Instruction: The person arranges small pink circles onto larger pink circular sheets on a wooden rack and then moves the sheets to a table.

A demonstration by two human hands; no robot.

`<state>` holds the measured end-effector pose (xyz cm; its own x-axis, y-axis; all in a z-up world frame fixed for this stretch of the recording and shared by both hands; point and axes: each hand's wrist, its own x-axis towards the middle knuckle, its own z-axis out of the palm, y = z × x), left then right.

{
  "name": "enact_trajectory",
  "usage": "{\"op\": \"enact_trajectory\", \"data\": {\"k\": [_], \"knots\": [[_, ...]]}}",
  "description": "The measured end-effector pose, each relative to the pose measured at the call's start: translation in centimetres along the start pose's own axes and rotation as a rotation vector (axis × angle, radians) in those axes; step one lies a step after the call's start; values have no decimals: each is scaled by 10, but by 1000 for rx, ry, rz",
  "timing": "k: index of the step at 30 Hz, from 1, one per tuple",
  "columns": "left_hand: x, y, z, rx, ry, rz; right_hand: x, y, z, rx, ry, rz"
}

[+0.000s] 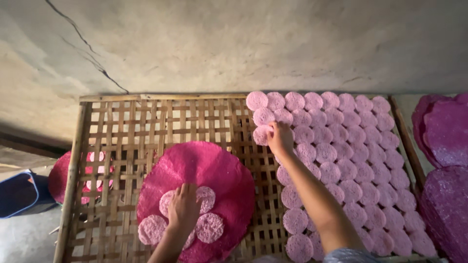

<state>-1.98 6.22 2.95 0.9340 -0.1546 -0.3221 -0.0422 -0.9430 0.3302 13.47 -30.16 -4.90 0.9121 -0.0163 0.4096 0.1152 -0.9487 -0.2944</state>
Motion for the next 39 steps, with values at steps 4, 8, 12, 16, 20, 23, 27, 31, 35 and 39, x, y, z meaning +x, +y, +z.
{"op": "enact_trajectory", "data": {"k": [4, 8, 12, 16, 20, 23, 27, 31, 35, 39], "knots": [[3, 1, -4, 65, 37, 57, -15, -32, -18, -46, 209, -118], [-1, 19, 5, -279, -259, -17, -88, -76, -37, 726, -755, 257], [1, 60, 30, -750, -279, 14, -142, -93, -59, 1682, -1205, 528], [26, 80, 38, -1004, -10, 15, -126, -74, -64, 1309, -912, 1011], [42, 78, 36, -695, 18, 131, -91, -31, -51, 868, -773, 674], [27, 72, 36, -442, -25, 276, -69, -9, -37, 545, -338, 129], [-18, 45, 36, -217, -147, 263, -59, -7, -29, 319, -301, 58], [-51, 12, 35, -50, -79, 209, -57, -20, -38, 91, -188, -40], [-59, -4, 42, -60, -77, 193, -64, -32, -49, -38, 33, -95], [-61, -5, 51, -150, 48, 349, -114, -57, -59, 428, -304, 250]]}}
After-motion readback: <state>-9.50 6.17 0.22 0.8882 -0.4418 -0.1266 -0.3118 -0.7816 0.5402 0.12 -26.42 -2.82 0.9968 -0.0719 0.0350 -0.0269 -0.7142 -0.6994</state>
